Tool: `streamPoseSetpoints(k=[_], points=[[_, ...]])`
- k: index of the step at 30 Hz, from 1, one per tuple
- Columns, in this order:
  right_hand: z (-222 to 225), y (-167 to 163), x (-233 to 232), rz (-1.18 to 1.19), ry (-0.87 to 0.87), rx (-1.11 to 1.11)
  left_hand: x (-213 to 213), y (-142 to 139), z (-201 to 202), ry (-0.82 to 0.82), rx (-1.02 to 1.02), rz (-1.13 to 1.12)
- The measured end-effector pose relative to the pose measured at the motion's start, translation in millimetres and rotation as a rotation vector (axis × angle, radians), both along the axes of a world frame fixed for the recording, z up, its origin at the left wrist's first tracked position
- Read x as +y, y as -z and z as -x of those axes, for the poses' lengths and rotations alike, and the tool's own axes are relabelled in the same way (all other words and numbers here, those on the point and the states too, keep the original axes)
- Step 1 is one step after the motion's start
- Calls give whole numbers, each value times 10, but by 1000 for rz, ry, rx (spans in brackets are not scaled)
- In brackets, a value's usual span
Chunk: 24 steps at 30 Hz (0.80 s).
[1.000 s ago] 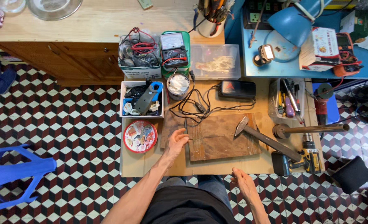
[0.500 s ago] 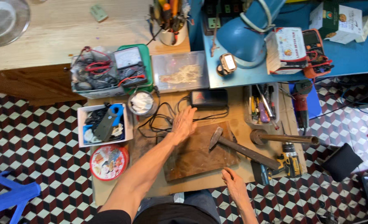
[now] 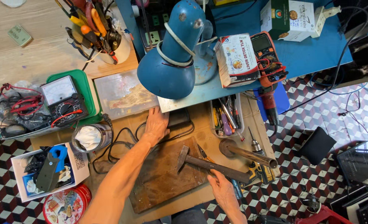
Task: The person uses a hammer and a metal pipe to strike a black power adapter on a wooden block, then uses a cordless drill to remove screws from the adapter. They pry open the casing with a screwdriver, remove the internal circuit board, and inspect it with a magnifying glass.
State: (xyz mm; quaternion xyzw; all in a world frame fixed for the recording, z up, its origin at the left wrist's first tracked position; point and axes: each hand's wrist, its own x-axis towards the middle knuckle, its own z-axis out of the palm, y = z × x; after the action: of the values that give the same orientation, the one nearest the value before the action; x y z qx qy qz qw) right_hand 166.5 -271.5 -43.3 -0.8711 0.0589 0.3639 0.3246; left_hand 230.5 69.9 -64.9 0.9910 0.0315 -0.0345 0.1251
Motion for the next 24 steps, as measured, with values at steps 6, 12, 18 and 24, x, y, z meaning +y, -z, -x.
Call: streamPoseSetpoints(k=[6, 12, 18, 24], points=[[153, 115, -172, -37, -59, -126, -23, -319, 518, -87, -50, 155], [631, 221, -446, -57, -51, -150, -208, -564, 1541, -309, -89, 330], [1075, 150, -373, 16, -39, -78, -132, -590, 2180, -728, -48, 499], [1138, 209, -79, -59, -318, -557, -21, -569, 2388, -827, -127, 513]])
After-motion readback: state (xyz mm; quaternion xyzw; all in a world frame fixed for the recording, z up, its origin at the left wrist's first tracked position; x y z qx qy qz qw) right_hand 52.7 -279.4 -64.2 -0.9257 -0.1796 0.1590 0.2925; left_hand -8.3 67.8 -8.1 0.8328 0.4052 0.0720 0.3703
